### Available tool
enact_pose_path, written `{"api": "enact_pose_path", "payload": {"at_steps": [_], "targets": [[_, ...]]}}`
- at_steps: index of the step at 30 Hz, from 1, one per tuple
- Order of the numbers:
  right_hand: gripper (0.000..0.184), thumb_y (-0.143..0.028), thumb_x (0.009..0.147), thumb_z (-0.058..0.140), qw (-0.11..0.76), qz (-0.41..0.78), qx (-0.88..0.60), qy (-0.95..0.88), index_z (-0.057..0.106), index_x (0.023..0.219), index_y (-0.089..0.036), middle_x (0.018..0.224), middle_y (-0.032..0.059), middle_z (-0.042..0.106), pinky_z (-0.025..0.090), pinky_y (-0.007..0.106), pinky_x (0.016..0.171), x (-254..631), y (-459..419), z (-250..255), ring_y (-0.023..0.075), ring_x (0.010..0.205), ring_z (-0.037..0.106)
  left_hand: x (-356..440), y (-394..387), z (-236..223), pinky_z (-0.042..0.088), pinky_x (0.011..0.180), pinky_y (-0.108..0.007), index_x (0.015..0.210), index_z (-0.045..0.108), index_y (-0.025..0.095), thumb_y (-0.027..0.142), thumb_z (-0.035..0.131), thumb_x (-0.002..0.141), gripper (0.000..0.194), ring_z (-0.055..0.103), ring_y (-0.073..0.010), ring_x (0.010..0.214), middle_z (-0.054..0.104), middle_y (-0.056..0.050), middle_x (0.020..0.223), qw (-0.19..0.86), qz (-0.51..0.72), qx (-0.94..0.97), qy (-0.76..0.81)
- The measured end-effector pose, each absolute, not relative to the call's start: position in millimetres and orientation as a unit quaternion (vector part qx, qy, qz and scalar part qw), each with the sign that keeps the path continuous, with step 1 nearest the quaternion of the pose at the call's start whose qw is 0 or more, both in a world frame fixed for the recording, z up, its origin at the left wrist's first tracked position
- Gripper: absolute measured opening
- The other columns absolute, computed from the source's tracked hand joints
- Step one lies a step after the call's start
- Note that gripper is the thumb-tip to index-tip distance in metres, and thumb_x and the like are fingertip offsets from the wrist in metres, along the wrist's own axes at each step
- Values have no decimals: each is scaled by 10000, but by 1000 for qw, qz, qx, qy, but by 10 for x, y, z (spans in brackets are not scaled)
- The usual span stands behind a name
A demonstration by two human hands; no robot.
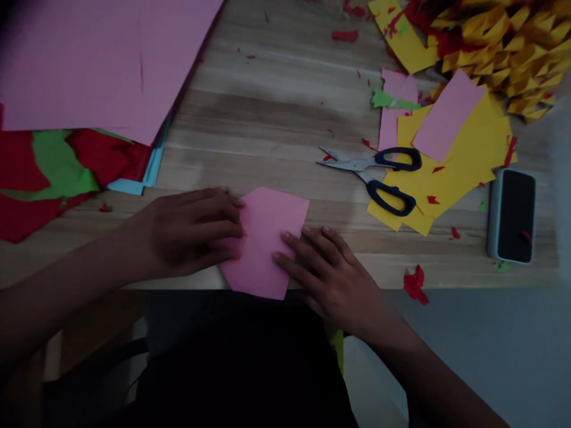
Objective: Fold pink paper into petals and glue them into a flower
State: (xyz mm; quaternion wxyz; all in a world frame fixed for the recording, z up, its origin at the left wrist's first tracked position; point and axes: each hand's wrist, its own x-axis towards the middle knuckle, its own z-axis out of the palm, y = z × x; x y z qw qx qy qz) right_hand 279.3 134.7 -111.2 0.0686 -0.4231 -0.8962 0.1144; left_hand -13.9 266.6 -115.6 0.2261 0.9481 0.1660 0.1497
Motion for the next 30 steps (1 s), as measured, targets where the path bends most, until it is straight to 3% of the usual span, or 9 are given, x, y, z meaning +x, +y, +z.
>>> {"api": "enact_pose_path", "payload": {"at_steps": [4, 8, 11, 17, 24, 30], "targets": [[436, -295, 913, 674, 143, 122, -399, -898, 602, 1340, -245, 1347, 31, 678, 469, 448, 1044, 2626, 1420, -1162, 235, 1249, 557, -119, 2591, -1177, 418, 1120, -458, 1061, 706, 260, 270, 590, 962, 153, 582, -228, 1254, 683, -28, 1269, 170, 158, 951, 204], [230, -226, 907, 665, 201, 149, -383, -889, 698, 1134, -242, 1171, 17, 742, 496, 377, 869, 2451, 1512, -1157, 204, 1026, 602, -165, 2418, -1158, 455, 1058, -431, 1166, 681, 269, 199, 593, 952, 241, 580, -227, 1249, 655, -15, 1359, 152, 155, 942, 256], [66, -235, 920, 646, 229, 198, -458, -836, 709, 901, -226, 997, 17, 727, 468, 351, 819, 2295, 1608, -1150, 178, 902, 595, -207, 2291, -1141, 449, 1078, -450, 1259, 639, 269, 256, 609, 950, 311, 547, -246, 1306, 611, -27, 1424, 183, 134, 929, 294], [181, -324, 861, 708, 229, 171, -620, -730, 642, 761, -187, 980, 79, 616, 462, 416, 868, 2064, 1680, -1146, 239, 961, 579, -279, 2174, -1109, 325, 1212, -524, 1110, 674, 251, 268, 613, 939, 182, 423, -261, 1445, 527, -24, 1510, 241, 116, 910, 317], [188, -293, 855, 706, 224, 161, -634, -723, 621, 714, -201, 963, 64, 597, 459, 416, 833, 2025, 1686, -1151, 237, 934, 565, -364, 2064, -1099, 365, 1195, -498, 1211, 659, 328, 176, 617, 926, 326, 482, -233, 1395, 637, 19, 1383, 238, 139, 920, 280], [207, -283, 845, 711, 223, 143, -626, -734, 603, 691, -196, 946, 72, 613, 460, 417, 800, 2024, 1665, -1150, 239, 909, 570, -423, 1856, -1079, 339, 1213, -469, 1178, 689, 305, 175, 586, 952, 280, 453, -222, 1421, 618, 18, 1414, 267, 130, 905, 306]]}}
